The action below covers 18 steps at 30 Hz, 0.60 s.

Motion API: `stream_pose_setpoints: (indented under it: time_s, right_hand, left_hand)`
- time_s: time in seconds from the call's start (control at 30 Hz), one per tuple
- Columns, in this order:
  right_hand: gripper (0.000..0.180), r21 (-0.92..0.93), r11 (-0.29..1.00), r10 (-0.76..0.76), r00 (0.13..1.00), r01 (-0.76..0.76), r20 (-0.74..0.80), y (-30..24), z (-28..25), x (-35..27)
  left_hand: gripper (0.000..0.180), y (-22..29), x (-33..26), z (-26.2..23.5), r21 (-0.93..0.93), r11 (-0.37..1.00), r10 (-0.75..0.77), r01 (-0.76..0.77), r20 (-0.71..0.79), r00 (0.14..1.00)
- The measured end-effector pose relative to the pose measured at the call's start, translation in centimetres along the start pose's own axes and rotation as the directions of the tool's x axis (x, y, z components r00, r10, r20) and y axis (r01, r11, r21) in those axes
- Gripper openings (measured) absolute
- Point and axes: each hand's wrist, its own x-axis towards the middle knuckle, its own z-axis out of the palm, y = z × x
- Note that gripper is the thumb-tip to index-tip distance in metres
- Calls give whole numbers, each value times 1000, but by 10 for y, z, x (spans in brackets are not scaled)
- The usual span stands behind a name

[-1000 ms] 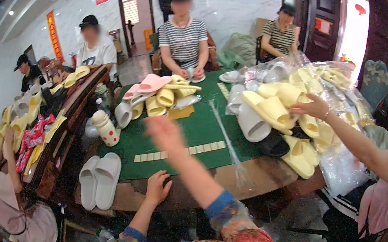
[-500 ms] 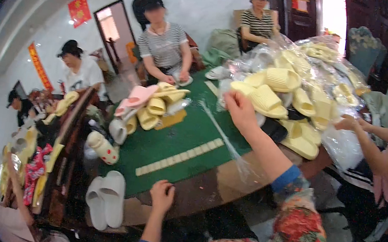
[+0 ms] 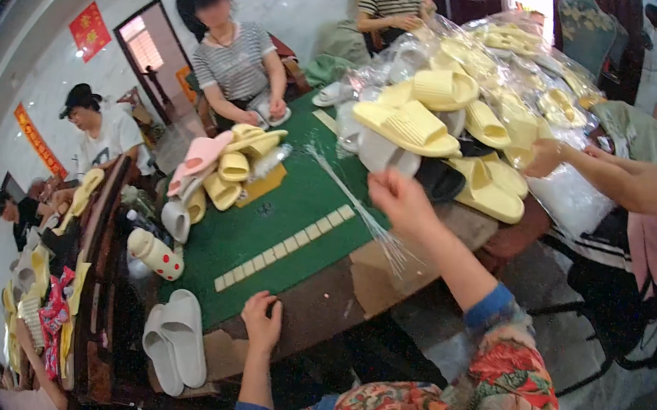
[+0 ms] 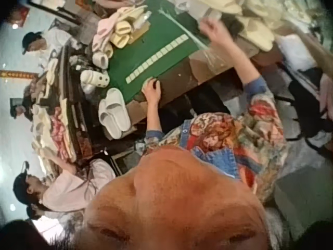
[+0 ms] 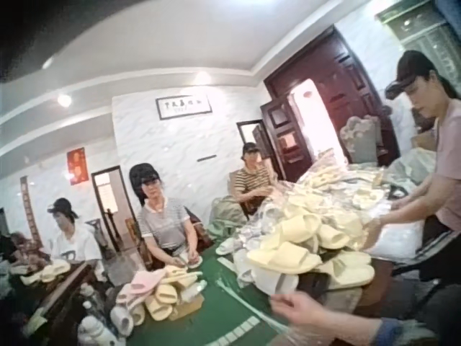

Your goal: The person pairs various slippers and fastens them together with plastic ties by hand.

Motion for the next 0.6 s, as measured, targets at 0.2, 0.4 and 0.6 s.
stream_pose_setpoints:
  time_s: [0.2,0.4,0.6]
  right_hand:
    - [21,-240,967,-99,994,87,-37,-35,-35,15]
    - [44,-508,854,-193,840,-110,-507,51,-128,38]
    - [58,-413,848,41,818,-332,-574,82,-151,69]
  left_hand:
    - [19,3,2,-9,4,1000,-15,15,-13,1000]
    - [18,-8,1,-8,11,999,-40,40,35,999]
    - [17,1,1,-9,-16,1000,-25,25,2,1000]
